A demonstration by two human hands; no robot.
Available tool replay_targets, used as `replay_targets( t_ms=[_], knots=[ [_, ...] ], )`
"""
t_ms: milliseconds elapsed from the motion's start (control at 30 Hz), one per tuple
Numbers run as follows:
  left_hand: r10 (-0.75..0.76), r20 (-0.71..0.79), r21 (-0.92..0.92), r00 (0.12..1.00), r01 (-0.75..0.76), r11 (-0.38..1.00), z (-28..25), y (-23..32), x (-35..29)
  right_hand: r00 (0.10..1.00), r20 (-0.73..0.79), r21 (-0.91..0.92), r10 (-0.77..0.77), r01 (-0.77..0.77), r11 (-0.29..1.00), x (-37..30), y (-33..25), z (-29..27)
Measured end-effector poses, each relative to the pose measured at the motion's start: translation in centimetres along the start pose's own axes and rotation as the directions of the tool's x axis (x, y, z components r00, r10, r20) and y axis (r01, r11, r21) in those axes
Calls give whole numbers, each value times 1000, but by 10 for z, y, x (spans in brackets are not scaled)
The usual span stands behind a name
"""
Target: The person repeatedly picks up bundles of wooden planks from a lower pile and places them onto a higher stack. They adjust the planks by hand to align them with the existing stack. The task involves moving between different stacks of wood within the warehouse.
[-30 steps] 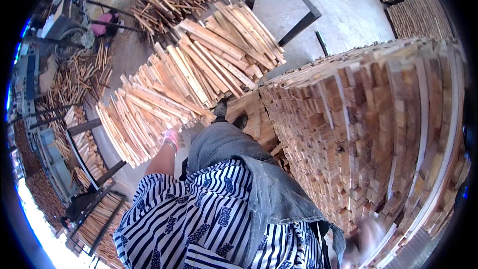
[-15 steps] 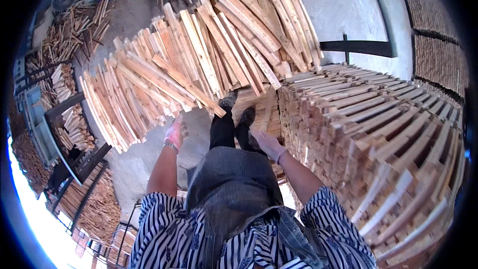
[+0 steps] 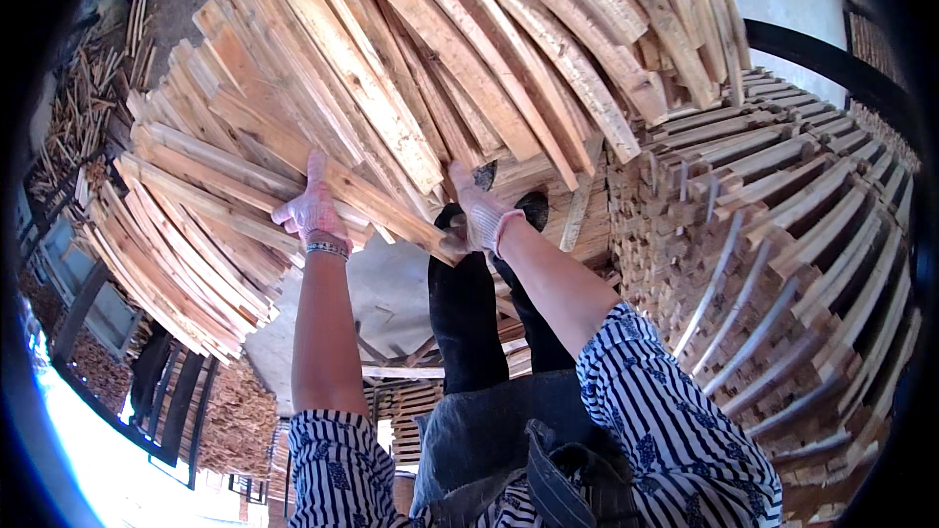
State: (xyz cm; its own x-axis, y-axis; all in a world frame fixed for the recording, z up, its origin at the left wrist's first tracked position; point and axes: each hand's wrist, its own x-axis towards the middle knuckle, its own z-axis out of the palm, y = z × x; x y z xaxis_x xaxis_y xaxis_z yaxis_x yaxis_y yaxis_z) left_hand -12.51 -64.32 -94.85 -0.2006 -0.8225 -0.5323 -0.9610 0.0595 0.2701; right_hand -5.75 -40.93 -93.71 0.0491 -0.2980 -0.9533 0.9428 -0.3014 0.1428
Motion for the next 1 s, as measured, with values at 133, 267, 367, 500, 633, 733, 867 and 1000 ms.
replay_targets(
  t_ms=[133, 267, 367, 500, 633, 733, 867, 1000],
  knots=[
    [163, 141, -336, 976, -108, 936, -13, -2, -28, 973, 0, -439, -230, 206, 874, 45, 6, -21],
    [180, 368, -544, 912, 54, 838, -46, -54, 39, 941, 51, 74, -334, 330, 941, 74, 24, -5],
    [206, 585, -625, 785, 275, 730, -35, -44, 23, 939, -144, 254, -313, 341, 905, 99, 26, 3],
    [292, 554, -671, 780, 210, 711, -49, -26, -7, 952, -306, 82, 18, 8, 997, 5, 2, 56],
    [306, 485, -636, 819, 91, 766, -47, 4, -33, 922, -244, -481, -301, 154, 863, 16, 36, 55],
    [356, 501, -536, 789, -41, 843, -38, -5, -24, 897, 19, -634, -442, 352, 688, 27, 8, 37],
    [388, 483, -454, 785, -154, 878, -31, 20, -60, 907, -124, -619, -402, 246, 746, 38, 29, 35],
    [375, 668, -439, 643, -66, 896, -91, 20, -12, 918, 227, -690, -324, 386, 612, -29, 17, 37]
  ],
)
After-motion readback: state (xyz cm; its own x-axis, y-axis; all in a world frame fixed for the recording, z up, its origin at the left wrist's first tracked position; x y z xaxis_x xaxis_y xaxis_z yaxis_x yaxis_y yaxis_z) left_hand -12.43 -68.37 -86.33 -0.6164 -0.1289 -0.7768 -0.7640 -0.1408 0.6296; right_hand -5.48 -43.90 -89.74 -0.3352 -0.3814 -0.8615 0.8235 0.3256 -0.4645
